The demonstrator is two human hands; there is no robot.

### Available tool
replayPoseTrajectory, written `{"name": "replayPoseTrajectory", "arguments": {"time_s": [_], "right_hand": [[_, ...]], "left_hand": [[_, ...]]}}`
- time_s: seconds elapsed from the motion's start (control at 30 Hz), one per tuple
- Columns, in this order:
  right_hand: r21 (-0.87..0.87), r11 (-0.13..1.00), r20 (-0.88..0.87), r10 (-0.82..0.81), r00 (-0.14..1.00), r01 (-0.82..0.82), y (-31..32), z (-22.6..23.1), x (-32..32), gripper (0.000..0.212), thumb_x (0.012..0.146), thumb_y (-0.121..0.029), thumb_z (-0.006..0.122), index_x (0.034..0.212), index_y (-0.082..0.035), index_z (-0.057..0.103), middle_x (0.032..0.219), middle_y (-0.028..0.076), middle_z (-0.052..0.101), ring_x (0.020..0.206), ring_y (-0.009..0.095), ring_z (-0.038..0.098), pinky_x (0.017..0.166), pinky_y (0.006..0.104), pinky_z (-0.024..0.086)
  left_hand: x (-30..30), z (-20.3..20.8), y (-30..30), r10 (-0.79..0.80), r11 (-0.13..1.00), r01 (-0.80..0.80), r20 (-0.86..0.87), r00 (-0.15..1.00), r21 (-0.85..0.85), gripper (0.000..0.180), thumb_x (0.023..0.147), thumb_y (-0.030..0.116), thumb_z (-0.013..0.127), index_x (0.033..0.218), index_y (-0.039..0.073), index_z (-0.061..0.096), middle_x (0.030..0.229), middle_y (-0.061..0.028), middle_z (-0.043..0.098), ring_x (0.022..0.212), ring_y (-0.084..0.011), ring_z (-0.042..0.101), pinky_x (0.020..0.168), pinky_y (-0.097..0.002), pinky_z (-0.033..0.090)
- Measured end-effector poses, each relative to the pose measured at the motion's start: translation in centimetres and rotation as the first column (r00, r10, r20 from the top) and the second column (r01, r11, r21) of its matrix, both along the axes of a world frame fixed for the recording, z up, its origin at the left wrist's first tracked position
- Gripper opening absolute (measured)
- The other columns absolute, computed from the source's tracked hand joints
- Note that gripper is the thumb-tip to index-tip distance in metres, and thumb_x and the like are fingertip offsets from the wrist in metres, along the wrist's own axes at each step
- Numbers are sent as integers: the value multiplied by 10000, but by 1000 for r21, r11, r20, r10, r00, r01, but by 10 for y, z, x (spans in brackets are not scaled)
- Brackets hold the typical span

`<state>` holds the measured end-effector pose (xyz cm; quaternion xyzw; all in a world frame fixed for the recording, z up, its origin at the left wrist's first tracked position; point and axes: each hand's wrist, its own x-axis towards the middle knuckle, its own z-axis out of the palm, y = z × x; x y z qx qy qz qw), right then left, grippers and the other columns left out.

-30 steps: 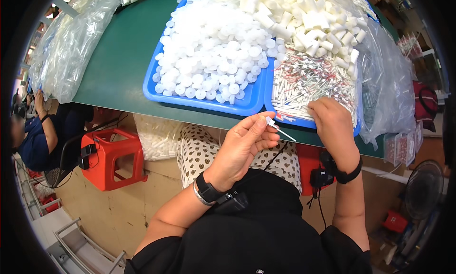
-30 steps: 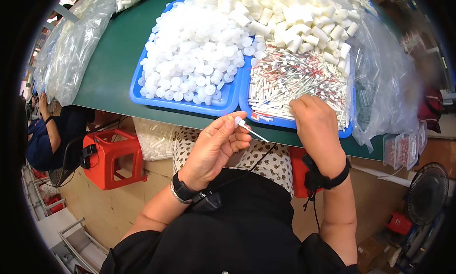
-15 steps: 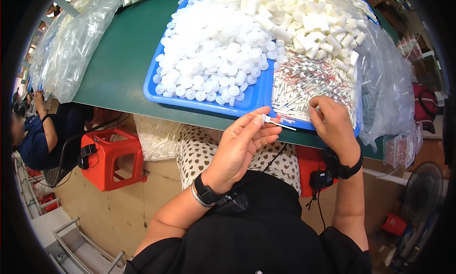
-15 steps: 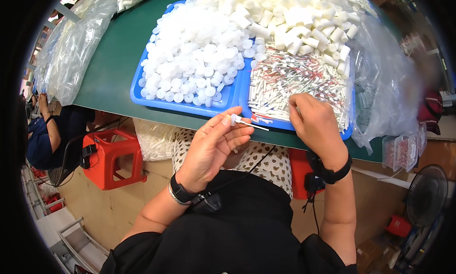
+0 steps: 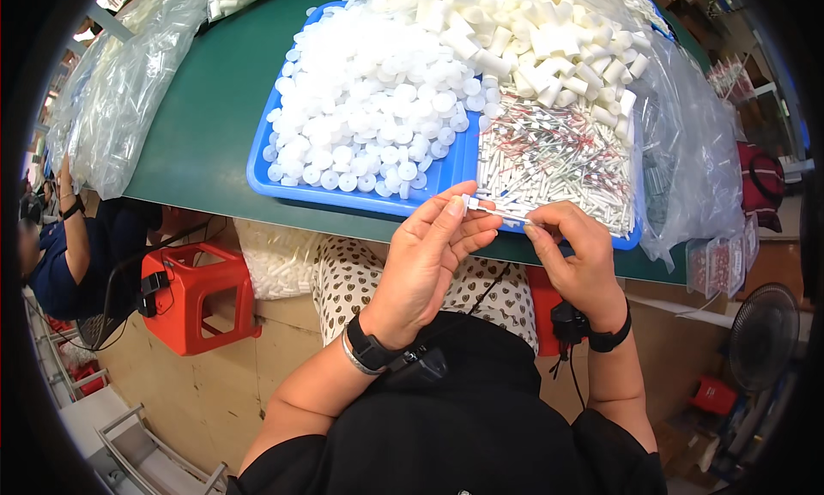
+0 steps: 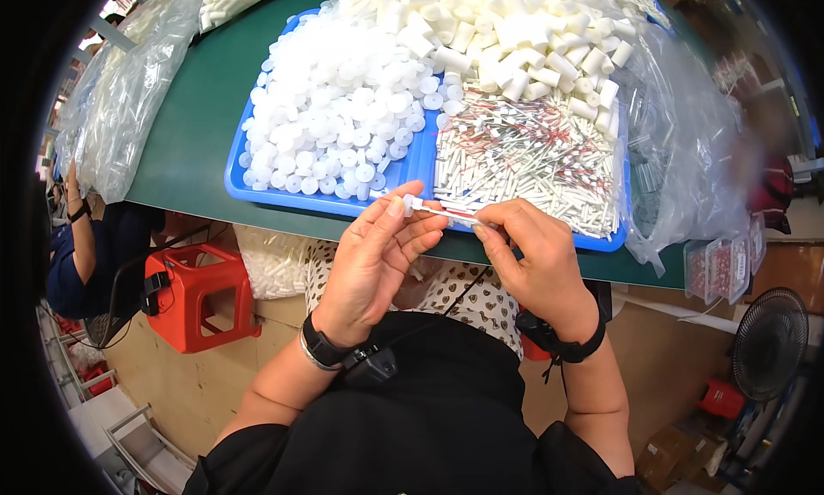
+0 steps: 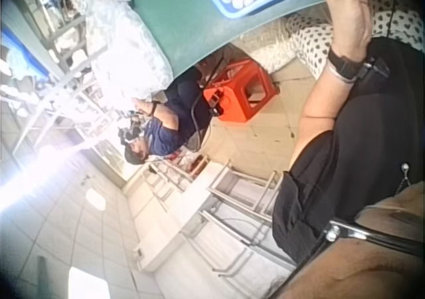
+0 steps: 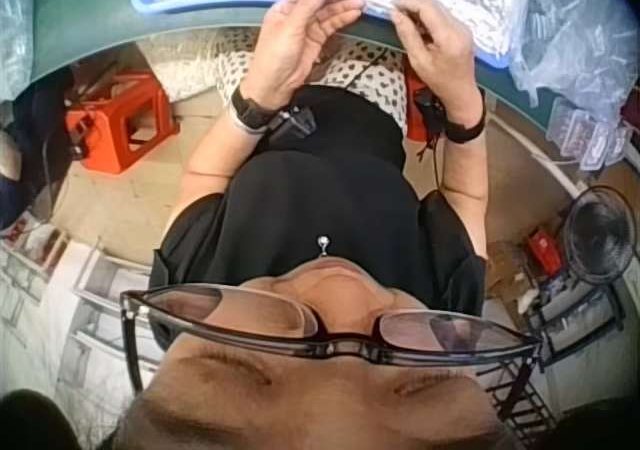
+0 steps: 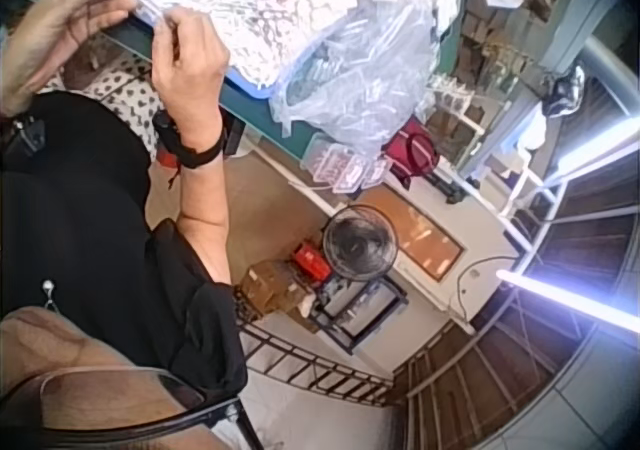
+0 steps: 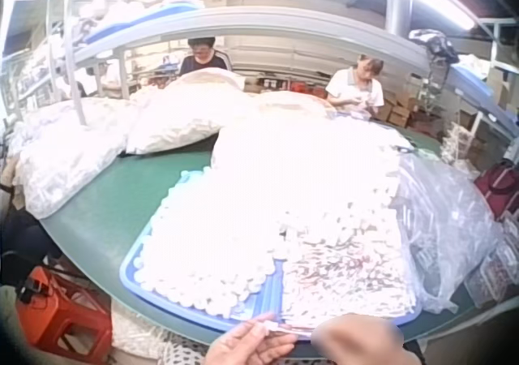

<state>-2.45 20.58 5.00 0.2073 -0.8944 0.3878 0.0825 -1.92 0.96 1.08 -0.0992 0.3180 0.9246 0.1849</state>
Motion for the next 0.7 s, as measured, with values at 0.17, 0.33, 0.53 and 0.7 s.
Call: {"name": "replayPoseTrajectory", "arguments": {"time_s": [0.17, 0.33, 0.53, 0.7], "right_hand": [[28, 999, -80, 20, 997, -18, -1, -1, -2, 128, 809, 28, 698, 915, 4, 630, 791, 111, 633, 665, 254, 619, 588, 337, 480], [43, 994, -139, 110, 984, -105, -6, -2, -6, 80, 852, 16, 667, 923, 16, 630, 789, 113, 643, 647, 241, 631, 585, 322, 494], [-494, 850, 657, 227, 719, 183, -10, 4, -3, 136, 967, -86, 575, 1033, 26, 614, 740, 103, 656, 584, 186, 646, 568, 269, 523], [145, 969, -18, 204, 979, -199, -19, 2, -8, 148, 900, -46, 610, 1034, 16, 613, 723, 91, 656, 596, 223, 655, 537, 298, 518]], "left_hand": [[0, -4, 0, 8, 999, -10, -41, 999, -36, 407, 1028, 203, 501, 1343, -51, 455, 1143, -165, 636, 1059, -219, 652, 922, -315, 545], [5, -2, 6, -55, 994, 46, -92, 994, -98, 426, 1030, 190, 498, 1385, -38, 441, 1213, -150, 623, 1083, -193, 632, 957, -310, 512], [11, 0, 8, -154, 983, 138, -133, 979, -118, 450, 1034, 197, 494, 1419, -23, 419, 1314, -145, 584, 1132, -176, 599, 1003, -299, 466], [6, -5, 4, -122, 974, 88, -156, 980, -209, 449, 1038, 221, 487, 1410, -24, 435, 1307, -134, 590, 1131, -172, 599, 995, -297, 469]]}}
